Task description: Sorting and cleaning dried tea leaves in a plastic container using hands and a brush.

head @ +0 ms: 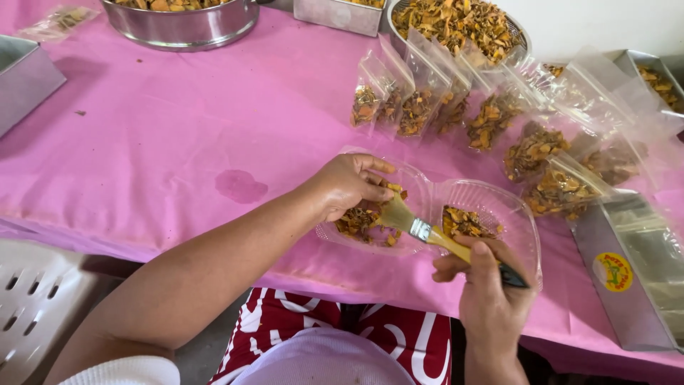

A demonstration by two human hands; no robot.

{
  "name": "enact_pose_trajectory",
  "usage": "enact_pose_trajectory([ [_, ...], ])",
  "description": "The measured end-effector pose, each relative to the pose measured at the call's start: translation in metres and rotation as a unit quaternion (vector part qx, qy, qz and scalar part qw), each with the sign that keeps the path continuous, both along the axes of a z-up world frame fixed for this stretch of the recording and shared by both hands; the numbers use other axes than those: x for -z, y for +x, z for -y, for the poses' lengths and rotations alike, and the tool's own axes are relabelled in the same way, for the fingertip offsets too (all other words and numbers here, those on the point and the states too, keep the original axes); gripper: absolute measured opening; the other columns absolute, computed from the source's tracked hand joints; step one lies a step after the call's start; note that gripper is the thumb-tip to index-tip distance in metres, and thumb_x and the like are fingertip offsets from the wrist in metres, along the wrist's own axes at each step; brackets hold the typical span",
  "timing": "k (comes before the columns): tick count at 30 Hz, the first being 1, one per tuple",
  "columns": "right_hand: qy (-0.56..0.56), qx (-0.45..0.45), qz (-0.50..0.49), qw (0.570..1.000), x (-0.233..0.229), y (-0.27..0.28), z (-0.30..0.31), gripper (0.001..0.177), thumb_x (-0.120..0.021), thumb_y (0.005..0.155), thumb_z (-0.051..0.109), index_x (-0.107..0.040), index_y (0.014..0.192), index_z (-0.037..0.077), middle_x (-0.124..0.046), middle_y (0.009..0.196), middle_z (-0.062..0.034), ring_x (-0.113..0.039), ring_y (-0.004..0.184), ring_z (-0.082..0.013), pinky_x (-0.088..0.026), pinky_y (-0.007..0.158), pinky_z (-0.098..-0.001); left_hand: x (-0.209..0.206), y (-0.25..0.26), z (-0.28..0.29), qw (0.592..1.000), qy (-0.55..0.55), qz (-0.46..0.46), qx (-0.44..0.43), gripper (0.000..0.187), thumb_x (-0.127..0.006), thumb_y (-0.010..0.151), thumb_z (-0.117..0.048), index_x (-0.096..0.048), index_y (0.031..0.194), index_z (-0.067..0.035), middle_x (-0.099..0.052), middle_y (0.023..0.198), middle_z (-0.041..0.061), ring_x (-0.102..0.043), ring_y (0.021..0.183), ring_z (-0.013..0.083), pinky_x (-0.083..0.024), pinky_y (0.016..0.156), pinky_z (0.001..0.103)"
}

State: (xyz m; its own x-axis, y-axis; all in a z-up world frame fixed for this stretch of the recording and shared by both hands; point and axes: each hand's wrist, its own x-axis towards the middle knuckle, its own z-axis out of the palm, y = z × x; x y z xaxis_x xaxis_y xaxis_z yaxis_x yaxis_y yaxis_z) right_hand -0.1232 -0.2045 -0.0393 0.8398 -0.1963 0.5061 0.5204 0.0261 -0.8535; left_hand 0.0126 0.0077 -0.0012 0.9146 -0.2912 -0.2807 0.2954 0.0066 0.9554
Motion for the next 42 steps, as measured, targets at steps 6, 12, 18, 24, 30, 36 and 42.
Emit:
enact_pose_trajectory([
  [6, 0.084, 0.032, 0.021, 0.996, -0.006, 0.003, 0.002, 0.023, -0.062, 0.107, 0.025, -0.071, 0.101, 0.005, -0.072, 0.082, -0.0129, -0.074, 0.057, -0.0229, -0.065, 0.045, -0.0329, -0.002, -0.005, 0.005, 0.993, -0.090, -0.067, -0.022, 0.043, -0.069, 0.079, 0.015, -0.069, 0.119, -0.002, -0.070, 0.123, 0.018, -0.071, 0.095, 0.0274, -0.064, 0.072, 0.034],
  [12, 0.088, 0.009, -0.001, 0.996, 0.001, -0.002, -0.004, 0.024, -0.060, 0.106, 0.020, -0.070, 0.100, -0.001, -0.071, 0.077, -0.0161, -0.073, 0.056, -0.0279, -0.065, 0.046, -0.0357, 0.016, 0.006, 0.007, 0.980, -0.177, -0.079, -0.044, 0.045, -0.072, 0.081, 0.011, -0.067, 0.124, 0.000, -0.075, 0.097, 0.017, -0.074, 0.089, 0.0247, -0.064, 0.070, 0.034],
  [18, 0.058, 0.008, 0.011, 0.998, -0.002, -0.002, -0.004, 0.024, -0.060, 0.107, 0.024, -0.070, 0.103, 0.003, -0.071, 0.077, -0.0148, -0.073, 0.055, -0.0246, -0.066, 0.046, -0.0333, 0.025, 0.003, 0.008, 0.972, -0.206, -0.098, -0.054, 0.038, -0.073, 0.082, 0.010, -0.069, 0.117, -0.003, -0.074, 0.096, 0.014, -0.073, 0.091, 0.0268, -0.059, 0.068, 0.031],
  [24, 0.023, 0.000, 0.022, 1.000, -0.008, 0.006, 0.008, 0.030, -0.061, 0.107, 0.029, -0.069, 0.101, 0.001, -0.070, 0.073, -0.0151, -0.074, 0.054, -0.0245, -0.066, 0.042, -0.0308, 0.011, -0.009, 0.005, 0.979, -0.183, -0.088, -0.028, 0.041, -0.072, 0.081, 0.011, -0.069, 0.120, -0.002, -0.075, 0.102, 0.018, -0.074, 0.092, 0.0265, -0.063, 0.071, 0.033],
  [30, 0.087, 0.148, 0.048, 0.984, -0.019, -0.006, 0.032, 0.023, -0.060, 0.106, 0.015, -0.064, 0.088, 0.000, -0.065, 0.081, -0.0186, -0.069, 0.057, -0.0308, -0.057, 0.042, -0.0354, -0.019, -0.028, 0.006, 0.996, -0.059, 0.025, 0.056, 0.046, -0.074, 0.080, 0.010, -0.069, 0.124, -0.002, -0.074, 0.097, 0.016, -0.075, 0.087, 0.0244, -0.065, 0.082, 0.033],
  [36, 0.132, 0.315, -0.042, 0.939, -0.014, -0.026, 0.086, 0.029, -0.053, 0.106, 0.032, -0.069, 0.103, 0.008, -0.070, 0.085, -0.0116, -0.067, 0.058, -0.0197, -0.059, 0.054, -0.0239, -0.026, -0.024, 0.035, 0.937, 0.169, 0.273, 0.137, 0.032, -0.073, 0.086, -0.002, -0.069, 0.118, -0.007, -0.078, 0.102, 0.008, -0.079, 0.091, 0.0148, -0.067, 0.086, 0.026],
  [42, 0.102, 0.353, -0.074, 0.927, -0.007, -0.036, 0.102, 0.037, -0.047, 0.107, 0.042, -0.072, 0.111, 0.015, -0.068, 0.078, -0.0050, -0.066, 0.060, -0.0147, -0.059, 0.060, -0.0168, -0.014, -0.013, 0.111, 0.813, 0.248, 0.467, 0.243, 0.027, -0.052, 0.090, 0.013, -0.072, 0.097, -0.003, -0.072, 0.123, 0.015, -0.081, 0.093, 0.0172, -0.072, 0.072, 0.029],
])
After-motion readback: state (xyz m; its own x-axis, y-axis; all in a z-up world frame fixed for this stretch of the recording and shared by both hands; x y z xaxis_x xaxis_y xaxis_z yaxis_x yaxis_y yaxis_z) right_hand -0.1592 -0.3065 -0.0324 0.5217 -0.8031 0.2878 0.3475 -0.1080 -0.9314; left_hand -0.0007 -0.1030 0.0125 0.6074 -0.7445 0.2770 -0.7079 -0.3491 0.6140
